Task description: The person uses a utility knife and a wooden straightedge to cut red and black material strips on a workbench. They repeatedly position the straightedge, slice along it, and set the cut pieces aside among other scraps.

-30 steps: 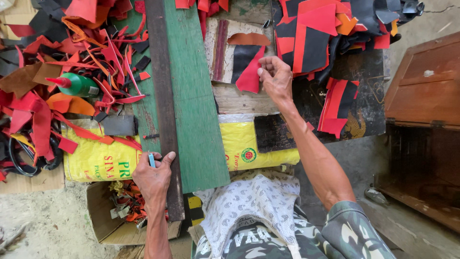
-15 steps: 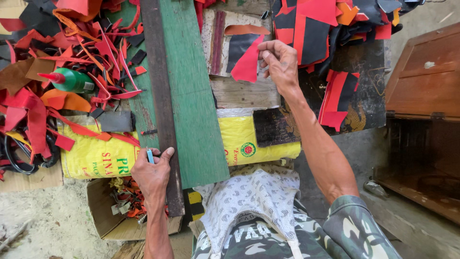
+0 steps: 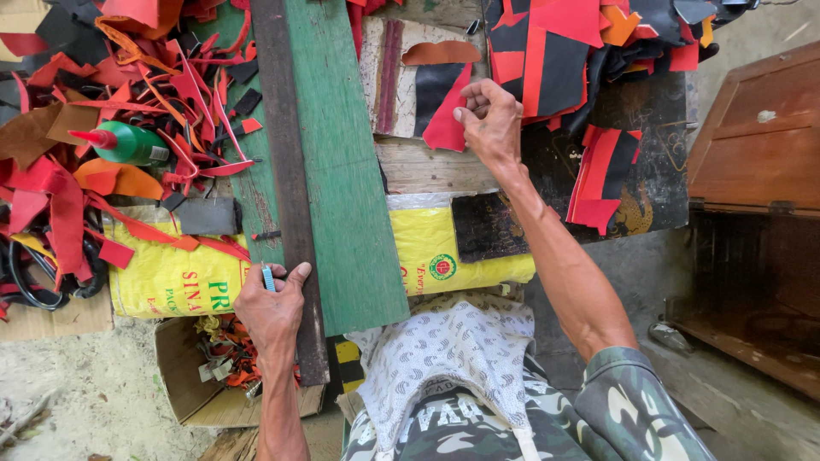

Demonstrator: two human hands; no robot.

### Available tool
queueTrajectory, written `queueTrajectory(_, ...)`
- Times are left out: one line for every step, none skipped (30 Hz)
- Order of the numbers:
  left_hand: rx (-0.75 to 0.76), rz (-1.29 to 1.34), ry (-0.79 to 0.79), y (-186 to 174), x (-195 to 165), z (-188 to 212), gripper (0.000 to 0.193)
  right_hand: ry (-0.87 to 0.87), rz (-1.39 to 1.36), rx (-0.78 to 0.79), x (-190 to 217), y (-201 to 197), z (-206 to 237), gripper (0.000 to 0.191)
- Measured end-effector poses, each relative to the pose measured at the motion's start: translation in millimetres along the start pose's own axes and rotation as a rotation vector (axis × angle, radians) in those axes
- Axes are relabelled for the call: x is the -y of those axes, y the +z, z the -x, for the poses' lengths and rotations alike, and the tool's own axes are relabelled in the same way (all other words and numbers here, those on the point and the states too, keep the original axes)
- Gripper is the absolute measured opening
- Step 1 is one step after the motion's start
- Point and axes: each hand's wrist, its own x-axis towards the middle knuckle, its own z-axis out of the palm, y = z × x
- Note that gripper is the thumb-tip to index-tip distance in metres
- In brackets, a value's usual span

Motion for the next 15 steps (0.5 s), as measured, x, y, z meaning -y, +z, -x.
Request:
queueTrajectory(0.008,-0.003,-0.006,0,0,0,0.040,-0.043,0.037,-0.015,-1,1,0,0.020)
queueTrajectory(0.017,-0.006,-0.012,0,0,0,0.040,-0.074,0.049,-0.017,-2,1,0,0.020)
queueTrajectory(0.024,-0.008,-0.019,0,0,0,0.039,-0.107,0.061,-0.019,-3,2,1,0.020)
queueTrajectory(0.021,-0.007,-0.013,0,0,1,0.039,-0.141,0.073,-0.020,-4,2,1,0.020)
queueTrajectory(0.018,-0.007,-0.007,0,0,1,0.039,-0.146,0.085,-0.019,-4,3,2,0.020)
queueTrajectory(0.016,-0.007,-0.002,0,0,1,0.039,-0.151,0.098,-0.018,-4,3,2,0.020)
queueTrajectory(0.011,-0.008,0.007,0,0,1,0.039,-0.158,0.110,-0.018,-4,3,2,0.019)
queueTrajectory(0.005,-0.009,0.017,-1,0,1,0.039,-0.176,0.123,-0.017,-3,3,2,0.019)
queueTrajectory(0.000,-0.010,0.026,-1,-1,1,0.039,-0.193,0.137,-0.016,-3,3,2,0.018)
queueTrajectory(0.005,-0.024,0.029,-1,-2,1,0.039,-0.212,0.150,-0.015,-3,3,2,0.018)
queueTrajectory(0.008,-0.036,0.034,-2,-3,2,0.039,-0.229,0.158,-0.015,-2,2,1,0.018)
queueTrajectory(0.011,-0.049,0.036,-2,-4,4,0.039,-0.244,0.165,-0.012,-2,2,1,0.018)
queueTrajectory(0.002,-0.061,0.055,-3,-6,7,0.040,-0.259,0.172,-0.009,-2,1,1,0.018)
queueTrajectory(-0.008,-0.073,0.074,-3,-8,10,0.041,-0.247,0.163,0.002,-2,1,0,0.020)
queueTrajectory(-0.016,-0.086,0.094,-3,-10,13,0.041,-0.234,0.154,0.013,-2,1,-1,0.023)
